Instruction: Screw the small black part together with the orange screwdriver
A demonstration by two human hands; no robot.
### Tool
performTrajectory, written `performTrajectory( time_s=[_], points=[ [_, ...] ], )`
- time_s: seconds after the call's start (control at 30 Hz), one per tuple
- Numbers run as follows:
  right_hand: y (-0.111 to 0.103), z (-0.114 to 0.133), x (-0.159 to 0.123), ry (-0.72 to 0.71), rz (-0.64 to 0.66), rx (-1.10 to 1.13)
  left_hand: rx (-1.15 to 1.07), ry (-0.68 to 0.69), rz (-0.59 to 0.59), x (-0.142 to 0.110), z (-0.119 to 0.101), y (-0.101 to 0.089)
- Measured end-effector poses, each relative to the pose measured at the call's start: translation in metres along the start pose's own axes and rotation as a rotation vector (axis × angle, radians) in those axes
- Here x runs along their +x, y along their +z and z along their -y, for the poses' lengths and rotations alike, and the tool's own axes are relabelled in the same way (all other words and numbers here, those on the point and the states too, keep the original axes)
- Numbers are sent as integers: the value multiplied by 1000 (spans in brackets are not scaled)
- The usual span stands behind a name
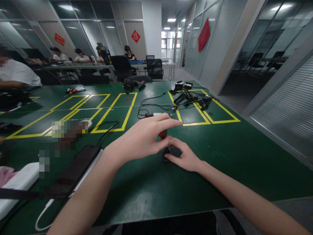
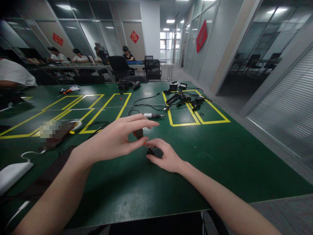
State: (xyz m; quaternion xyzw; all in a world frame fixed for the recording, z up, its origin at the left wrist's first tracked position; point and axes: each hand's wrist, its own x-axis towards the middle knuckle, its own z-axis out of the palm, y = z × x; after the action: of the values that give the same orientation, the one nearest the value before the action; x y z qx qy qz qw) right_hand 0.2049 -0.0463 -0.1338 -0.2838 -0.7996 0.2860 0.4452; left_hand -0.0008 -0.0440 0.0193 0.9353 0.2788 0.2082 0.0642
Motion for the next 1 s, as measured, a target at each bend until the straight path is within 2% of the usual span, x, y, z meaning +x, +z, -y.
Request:
performTrajectory(
  time_s=[0.17,0.33,0.67,1.0],
  points=[
    [11,8,9,89,-170,103,56,-5,-22,2,0,4],
    [19,8,13,104,-248,151,67,26,-54,4,-2,5],
    [15,16,13,9,-189,201,24,56,-76,5,-3,0],
    [12,13,13,31,-131,155,19,28,-87,5,-2,1]
  ],
)
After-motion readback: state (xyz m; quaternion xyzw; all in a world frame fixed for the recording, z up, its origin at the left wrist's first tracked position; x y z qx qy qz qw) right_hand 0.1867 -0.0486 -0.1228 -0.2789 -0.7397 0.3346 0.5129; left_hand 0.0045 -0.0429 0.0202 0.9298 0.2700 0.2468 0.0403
